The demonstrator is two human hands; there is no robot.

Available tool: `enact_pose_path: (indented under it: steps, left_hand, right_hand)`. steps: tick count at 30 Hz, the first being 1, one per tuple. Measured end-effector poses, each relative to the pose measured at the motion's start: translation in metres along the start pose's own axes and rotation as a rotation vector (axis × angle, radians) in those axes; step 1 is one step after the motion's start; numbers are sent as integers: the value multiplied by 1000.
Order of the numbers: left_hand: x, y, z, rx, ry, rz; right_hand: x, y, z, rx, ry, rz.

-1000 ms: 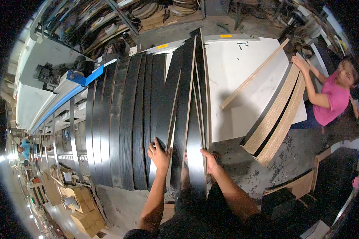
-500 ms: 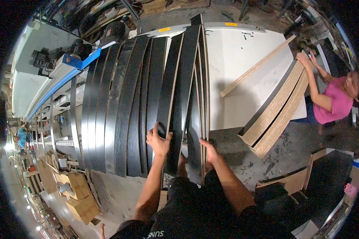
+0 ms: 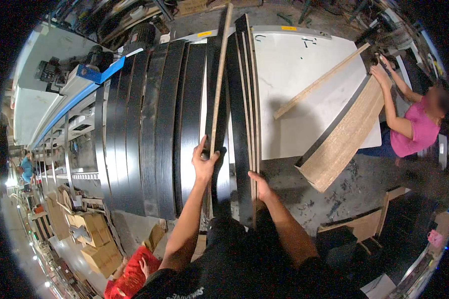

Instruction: The person organizes and stacks wooden panels by hand, moving them from a workspace onto a stack and arranging thin black strips onto the panels.

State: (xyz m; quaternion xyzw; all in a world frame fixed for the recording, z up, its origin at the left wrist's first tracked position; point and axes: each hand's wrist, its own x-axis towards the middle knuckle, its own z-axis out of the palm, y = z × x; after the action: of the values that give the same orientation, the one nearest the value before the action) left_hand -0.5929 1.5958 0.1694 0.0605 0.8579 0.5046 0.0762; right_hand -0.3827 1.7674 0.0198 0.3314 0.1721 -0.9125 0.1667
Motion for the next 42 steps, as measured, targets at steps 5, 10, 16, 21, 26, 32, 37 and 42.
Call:
enact_pose_path:
  steps: [5, 10, 16, 21, 26, 32, 37, 42]
  left_hand:
    - [-21, 6, 38, 324, 55, -128]
    - [-37, 9, 49, 608, 163, -130]
    - [-85, 2, 37, 677, -32, -195]
    - [-82, 2, 16, 511, -90, -216]
    - [-98, 18, 32, 357, -116, -542]
    - [-88, -29, 6, 390, 4, -462]
    - [-108, 1, 8, 512, 112, -379]
    - [-150, 24, 36, 472, 22, -98]
  right_hand:
    - [-10, -7, 10, -7, 46, 39]
    - [-18, -7, 62, -88, 101, 40]
    - [-19, -3, 81, -70, 199, -15]
    - [-20, -5, 101, -168, 119, 55]
    - [4, 12, 35, -213, 142, -39]
    - [-22, -2, 104, -278, 86, 8]
    - [-26, 3, 123, -474, 145, -50]
    - [-7, 22, 103, -526, 347, -145]
